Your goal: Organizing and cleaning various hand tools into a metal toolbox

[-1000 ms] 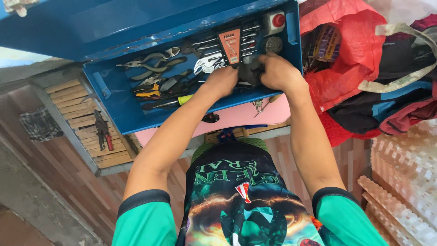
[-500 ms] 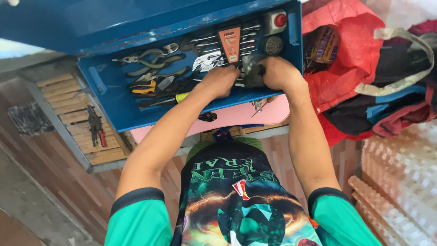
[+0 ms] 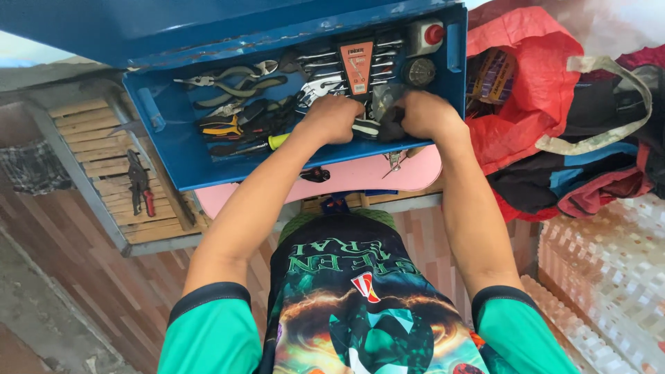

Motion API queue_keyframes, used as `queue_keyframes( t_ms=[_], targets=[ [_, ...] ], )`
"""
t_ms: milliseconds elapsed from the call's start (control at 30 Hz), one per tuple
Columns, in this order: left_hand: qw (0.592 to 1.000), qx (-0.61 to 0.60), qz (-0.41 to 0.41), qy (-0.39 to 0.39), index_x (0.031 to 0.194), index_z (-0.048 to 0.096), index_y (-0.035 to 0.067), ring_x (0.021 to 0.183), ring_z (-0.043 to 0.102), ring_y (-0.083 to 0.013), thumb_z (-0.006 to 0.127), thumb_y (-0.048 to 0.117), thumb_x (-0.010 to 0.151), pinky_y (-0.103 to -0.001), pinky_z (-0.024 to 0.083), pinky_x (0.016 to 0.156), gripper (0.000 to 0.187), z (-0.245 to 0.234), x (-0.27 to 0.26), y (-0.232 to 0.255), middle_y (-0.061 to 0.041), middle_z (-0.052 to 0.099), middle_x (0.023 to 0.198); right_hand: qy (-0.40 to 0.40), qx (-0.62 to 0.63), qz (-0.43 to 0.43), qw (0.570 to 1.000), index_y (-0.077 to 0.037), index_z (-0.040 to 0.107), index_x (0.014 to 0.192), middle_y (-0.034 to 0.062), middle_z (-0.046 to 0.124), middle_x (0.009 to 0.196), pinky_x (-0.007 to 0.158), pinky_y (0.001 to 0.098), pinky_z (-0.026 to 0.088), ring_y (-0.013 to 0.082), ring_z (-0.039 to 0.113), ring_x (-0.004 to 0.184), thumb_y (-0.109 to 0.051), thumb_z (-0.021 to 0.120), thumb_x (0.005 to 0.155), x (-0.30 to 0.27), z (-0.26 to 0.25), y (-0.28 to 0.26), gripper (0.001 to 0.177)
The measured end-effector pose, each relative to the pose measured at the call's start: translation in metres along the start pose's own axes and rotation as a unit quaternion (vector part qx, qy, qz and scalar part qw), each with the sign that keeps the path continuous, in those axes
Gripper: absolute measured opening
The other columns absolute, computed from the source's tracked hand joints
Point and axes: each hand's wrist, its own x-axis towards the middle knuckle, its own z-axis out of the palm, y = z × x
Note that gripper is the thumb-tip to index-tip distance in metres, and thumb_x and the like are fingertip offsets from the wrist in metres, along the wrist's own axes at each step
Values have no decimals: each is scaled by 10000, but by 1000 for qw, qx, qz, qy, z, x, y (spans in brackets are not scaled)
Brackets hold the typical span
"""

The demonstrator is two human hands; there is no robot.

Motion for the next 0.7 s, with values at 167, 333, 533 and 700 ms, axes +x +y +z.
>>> queue_keyframes(
  t_ms=[167, 333, 533, 700],
  targets=[
    [999, -38, -13, 17, 1135, 723, 158, 1060, 677, -359, 664, 24, 741, -488, 543, 877, 420, 1, -3, -1, -145, 727, 1080, 82, 64, -101, 989, -330, 645, 1367, 183, 622, 1233, 938, 462, 513, 397, 637, 1111, -93, 631, 784, -10, -5, -9, 630],
    [999, -50, 1, 16, 1178, 715, 158, 1079, 667, -368, 658, 5, 725, -484, 534, 901, 481, 7, 2, -3, -161, 721, 1103, 36, 10, -112, 993, -392, 613, 1406, 192, 636, 1247, 960, 438, 512, 378, 655, 1099, -60, 614, 760, -6, -6, -5, 727],
    [998, -65, -21, 1, 1224, 683, 149, 1103, 660, -375, 594, -12, 822, -485, 540, 893, 442, 15, 13, 3, -174, 704, 1147, -20, -1, -80, 997, -302, 578, 1451, 243, 682, 1194, 963, 448, 505, 407, 653, 1088, -62, 582, 772, 13, 8, 6, 720],
    [995, -71, -4, 64, 1177, 677, 90, 1091, 651, -403, 615, 11, 861, -500, 534, 874, 332, 35, 28, -4, -232, 671, 1174, 203, 48, -82, 975, -120, 696, 1239, 246, 666, 1157, 914, 502, 504, 441, 645, 1059, -24, 581, 782, -63, -33, -34, 481]
  ],
)
